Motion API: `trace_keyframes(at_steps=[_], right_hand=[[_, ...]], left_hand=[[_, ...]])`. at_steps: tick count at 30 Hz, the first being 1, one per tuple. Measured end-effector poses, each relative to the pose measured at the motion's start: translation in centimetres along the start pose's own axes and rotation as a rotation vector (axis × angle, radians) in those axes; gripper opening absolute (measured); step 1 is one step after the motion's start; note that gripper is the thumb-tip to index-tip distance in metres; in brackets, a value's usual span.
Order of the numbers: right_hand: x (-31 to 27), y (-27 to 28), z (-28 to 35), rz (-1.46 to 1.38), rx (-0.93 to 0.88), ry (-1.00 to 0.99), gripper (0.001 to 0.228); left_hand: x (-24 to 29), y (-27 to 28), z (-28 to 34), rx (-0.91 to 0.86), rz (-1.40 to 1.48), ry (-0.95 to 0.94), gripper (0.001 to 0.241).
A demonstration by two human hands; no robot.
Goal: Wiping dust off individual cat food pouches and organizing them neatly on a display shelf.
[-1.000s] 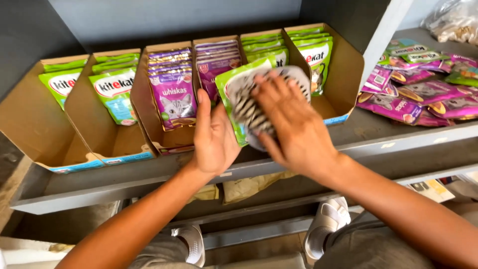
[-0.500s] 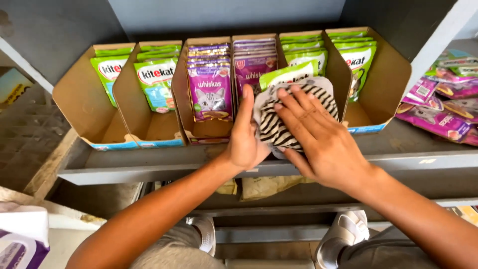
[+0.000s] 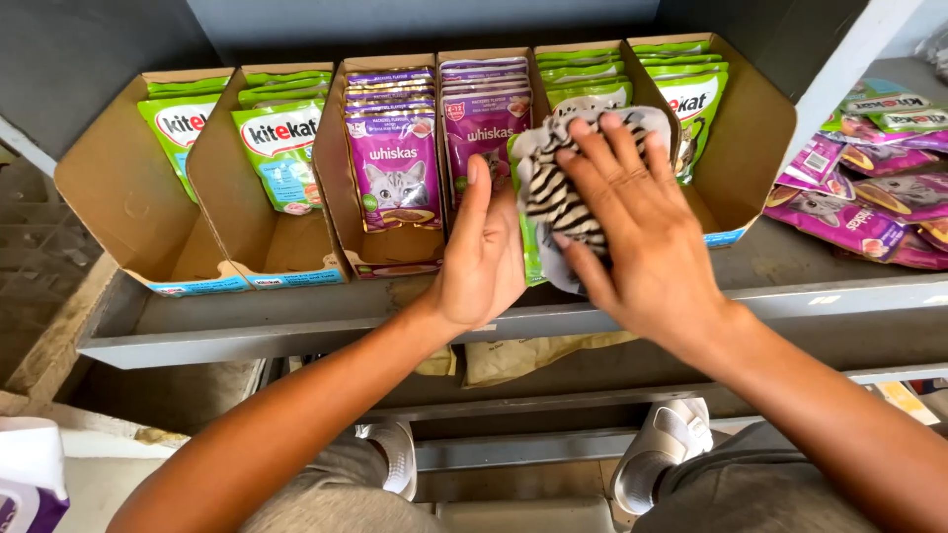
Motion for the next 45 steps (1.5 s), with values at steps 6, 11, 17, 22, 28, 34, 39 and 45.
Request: trace_keyframes(at_steps=[6,11,17,22,28,34,39,45], right_hand=[[-0.6,-0.9,0.3,0.047,-0.073,0.084,0.063],[-1.0,-0.2,0.4,0.013,-0.057,0.053,0.065],[-0.5,-0.4,0.8,-0.009,-0.041,-0.022,0.063],[-2.3,-0.3,0.4,-0.037,-0.096,0.095,0.065],[-1.9,0.1,0.0,0.039,-0.034,0.012,0.063],[-2.2,-0.4,0.2,-0.016,-0.118,0.087,0.064],[-2.8,-0.4,0.4,-0.022,-0.086,0.05,0.067],[-1.7,0.4,0.0,0.003,-0.023,0.007,0.063]], left_hand=[[0.6,0.1,-0.2,-0.108,-0.063,-0.085,0.061],[0.5,0.4,-0.1,-0.049,-0.057,-0.026,0.073],[0.3,0.1,0.1,-0.017,0.009,-0.068,0.073],[0.6,0.9,0.3,0.024,0.032,-0.018,0.076],[0.6,1.2,0.3,0.059,0.015,-0.091,0.078],[0.5,1.5,0.2,0.012,-0.014,-0.058,0.08],[0.4,2.2,0.6,0.101,-0.078,-0.01,0.08],[0.5,1.1,0.2,0.029,0.012,-0.089,0.075]])
Point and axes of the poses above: each hand's wrist, its own z-axis away from the middle knuckle, its own y-axis out of the back of the hand, x = y × z, the point moved 5 cm from there along -z, towards the middle knuckle, and after that the axes turned 13 degrees about -x, right-handed, at the moved point
